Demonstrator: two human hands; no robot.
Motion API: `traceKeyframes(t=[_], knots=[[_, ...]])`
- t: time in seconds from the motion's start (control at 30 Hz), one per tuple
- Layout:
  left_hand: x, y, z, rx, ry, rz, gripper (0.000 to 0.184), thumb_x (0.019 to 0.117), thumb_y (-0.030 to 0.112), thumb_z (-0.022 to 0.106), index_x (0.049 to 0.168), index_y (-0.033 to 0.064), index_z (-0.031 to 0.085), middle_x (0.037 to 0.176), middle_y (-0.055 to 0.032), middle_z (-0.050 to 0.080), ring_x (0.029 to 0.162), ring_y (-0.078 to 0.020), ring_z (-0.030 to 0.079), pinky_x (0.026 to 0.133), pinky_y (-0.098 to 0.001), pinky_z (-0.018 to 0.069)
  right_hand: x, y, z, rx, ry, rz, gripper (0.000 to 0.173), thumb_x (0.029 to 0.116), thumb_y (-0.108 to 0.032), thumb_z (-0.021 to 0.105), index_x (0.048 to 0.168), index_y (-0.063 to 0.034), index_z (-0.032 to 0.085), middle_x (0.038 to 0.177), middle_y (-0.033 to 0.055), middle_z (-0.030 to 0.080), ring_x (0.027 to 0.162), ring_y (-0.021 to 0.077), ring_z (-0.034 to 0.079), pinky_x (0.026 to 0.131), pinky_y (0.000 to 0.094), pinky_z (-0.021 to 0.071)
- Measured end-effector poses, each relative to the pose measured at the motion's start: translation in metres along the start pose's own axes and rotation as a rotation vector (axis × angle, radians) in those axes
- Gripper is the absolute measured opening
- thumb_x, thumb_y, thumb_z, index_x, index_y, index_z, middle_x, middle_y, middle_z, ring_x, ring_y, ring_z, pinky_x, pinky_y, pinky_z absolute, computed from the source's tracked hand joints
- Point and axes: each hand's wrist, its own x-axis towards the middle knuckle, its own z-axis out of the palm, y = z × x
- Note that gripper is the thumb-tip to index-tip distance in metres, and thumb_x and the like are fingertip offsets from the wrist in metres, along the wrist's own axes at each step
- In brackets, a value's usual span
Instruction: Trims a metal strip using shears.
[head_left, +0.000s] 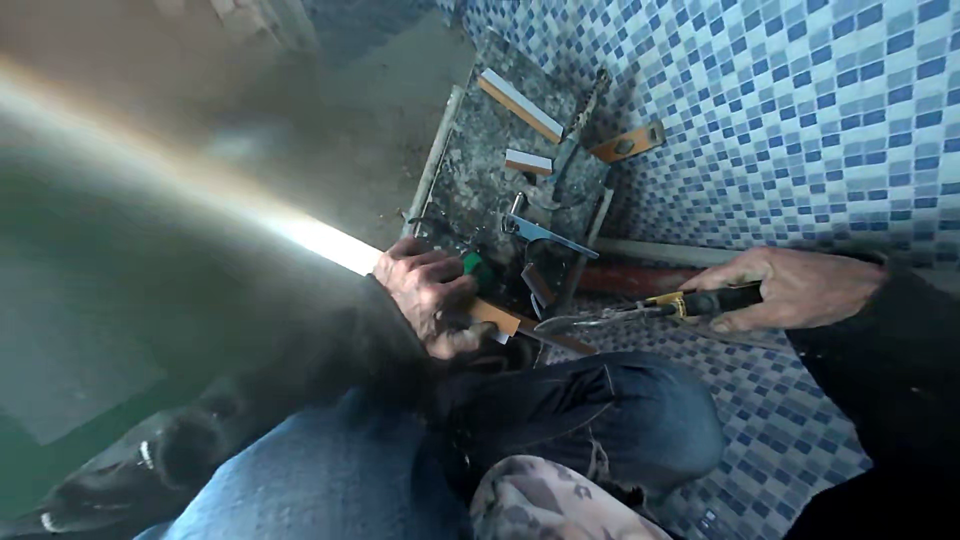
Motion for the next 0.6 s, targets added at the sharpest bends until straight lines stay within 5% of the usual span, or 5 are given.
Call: traceKeyframes(t=[0.2,0.6], knots=[[-0.003,0.001,-0.003,-0.009,-0.007,0.014,0.061,0.0818,0.073,0.055,0.073,0.0140,0.068,0.071,-0.0057,0.065,0.068,-0.0240,0.063,0.065,-0.0466,0.0449,0.026,-0.004,-0.004,-0.057,-0.048,-0.043,0.012,0.0801,-0.021,0.078,0.091,-0.0173,0.076,0.083,-0.0069,0.074,0.070,0.0033,0.067,0.062,0.0248,0.0564],[-0.005,-0.001,-0.008,-0.021,-0.035,0.024,0.061,0.0822,0.073,0.056,0.070,0.0140,0.066,0.068,-0.0052,0.063,0.066,-0.0234,0.062,0.063,-0.0458,0.0441,0.034,-0.017,-0.016,-0.030,-0.075,-0.019,0.016,0.0817,-0.020,0.079,0.096,-0.0147,0.078,0.085,-0.0051,0.075,0.070,0.0038,0.068,0.063,0.0234,0.0572]])
